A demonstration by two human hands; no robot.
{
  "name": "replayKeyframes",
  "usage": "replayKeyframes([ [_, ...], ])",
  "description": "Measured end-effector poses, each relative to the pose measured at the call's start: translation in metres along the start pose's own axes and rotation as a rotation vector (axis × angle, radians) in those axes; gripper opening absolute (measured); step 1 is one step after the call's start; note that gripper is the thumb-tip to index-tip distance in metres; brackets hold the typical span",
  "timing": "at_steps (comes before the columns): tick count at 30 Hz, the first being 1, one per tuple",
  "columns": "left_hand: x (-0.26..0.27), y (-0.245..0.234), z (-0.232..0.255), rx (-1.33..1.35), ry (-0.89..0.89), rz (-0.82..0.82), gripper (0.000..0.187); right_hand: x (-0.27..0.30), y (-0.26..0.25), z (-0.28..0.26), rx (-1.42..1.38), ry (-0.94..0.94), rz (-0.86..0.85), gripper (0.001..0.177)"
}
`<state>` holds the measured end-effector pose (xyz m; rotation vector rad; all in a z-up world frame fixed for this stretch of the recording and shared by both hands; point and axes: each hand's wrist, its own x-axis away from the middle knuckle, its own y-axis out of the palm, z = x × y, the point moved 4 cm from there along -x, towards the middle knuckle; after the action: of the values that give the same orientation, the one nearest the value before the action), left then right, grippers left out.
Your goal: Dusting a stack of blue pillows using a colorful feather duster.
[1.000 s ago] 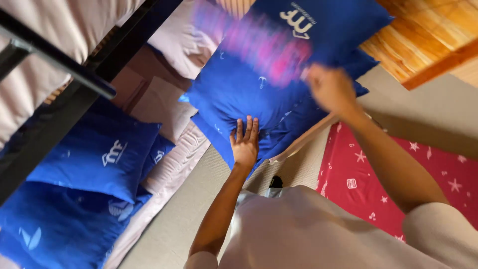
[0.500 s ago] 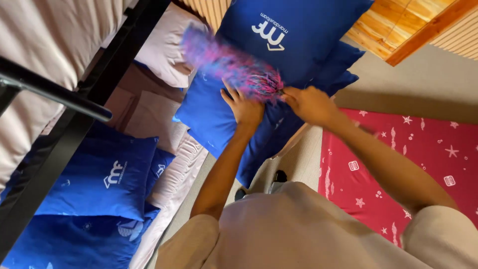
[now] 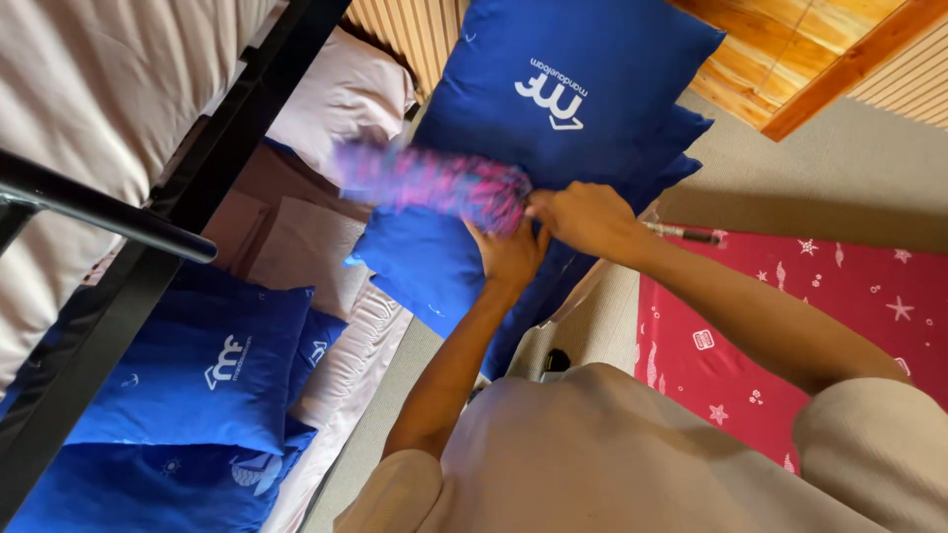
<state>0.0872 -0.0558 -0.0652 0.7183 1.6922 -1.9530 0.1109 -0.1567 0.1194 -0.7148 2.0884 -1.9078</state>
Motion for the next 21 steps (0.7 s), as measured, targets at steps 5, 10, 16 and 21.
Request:
replayKeyframes([
  [5, -0.014, -0.029, 0.004, -0.063, -0.025, -0.003, 0.069, -0.040, -0.053, 0.063, -0.128, 0.107, 0.225, 0.029],
  [10, -0.010, -0.017, 0.009, -0.067, -0.017, -0.044, 0.072, -0.055, -0.019, 0.045, 0.052, 0.144, 0.180, 0.044],
  [16, 0.000, 0.012, 0.004, -0.140, -0.066, -0.135, 0.066, 0.024, -0.034, -0.031, -0.189, -0.113, -0.249, 0.034],
  [21, -0.015, -0.034, -0.005, -0.033, -0.038, -0.025, 0.067, 0.004, -0.028, 0.057, -0.390, 0.069, 0.020, 0.034],
])
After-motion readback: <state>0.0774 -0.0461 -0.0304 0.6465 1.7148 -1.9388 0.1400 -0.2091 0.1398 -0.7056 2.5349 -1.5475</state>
